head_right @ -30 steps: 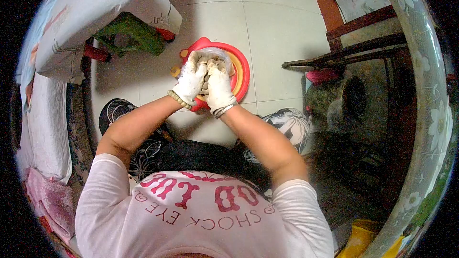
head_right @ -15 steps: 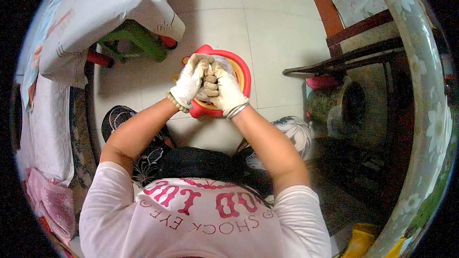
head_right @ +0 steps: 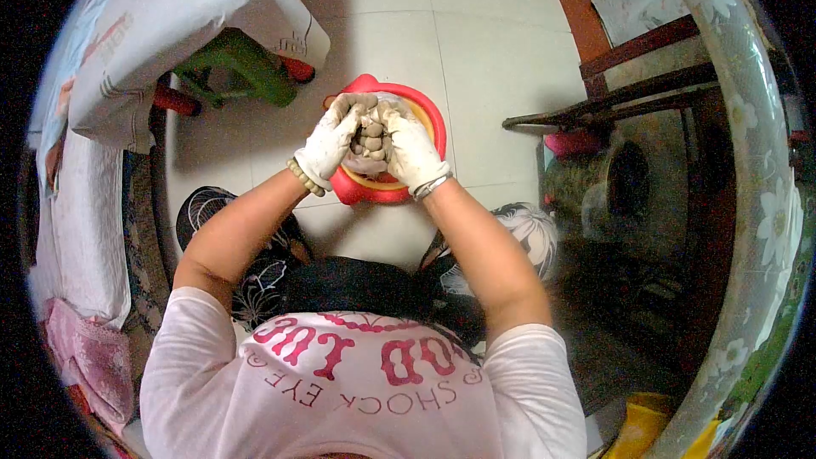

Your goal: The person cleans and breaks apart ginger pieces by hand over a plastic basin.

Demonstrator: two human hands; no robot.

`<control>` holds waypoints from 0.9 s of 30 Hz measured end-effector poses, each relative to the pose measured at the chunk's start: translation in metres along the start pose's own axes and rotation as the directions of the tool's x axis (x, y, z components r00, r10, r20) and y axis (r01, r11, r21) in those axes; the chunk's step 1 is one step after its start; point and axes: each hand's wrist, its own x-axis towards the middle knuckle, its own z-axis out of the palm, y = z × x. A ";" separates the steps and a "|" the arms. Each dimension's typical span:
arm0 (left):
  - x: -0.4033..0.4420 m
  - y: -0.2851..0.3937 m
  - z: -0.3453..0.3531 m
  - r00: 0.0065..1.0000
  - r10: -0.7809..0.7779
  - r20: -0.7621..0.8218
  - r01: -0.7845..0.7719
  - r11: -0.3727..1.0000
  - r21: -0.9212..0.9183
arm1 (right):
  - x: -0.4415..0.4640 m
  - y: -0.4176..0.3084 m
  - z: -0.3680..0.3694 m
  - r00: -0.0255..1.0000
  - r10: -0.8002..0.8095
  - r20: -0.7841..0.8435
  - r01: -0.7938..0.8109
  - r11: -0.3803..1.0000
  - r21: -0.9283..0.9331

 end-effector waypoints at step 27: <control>0.000 -0.017 -0.009 0.955 -0.280 -0.099 0.205 0.864 -0.460 | 0.011 0.006 -0.008 0.996 0.027 -0.088 -0.024 0.999 0.035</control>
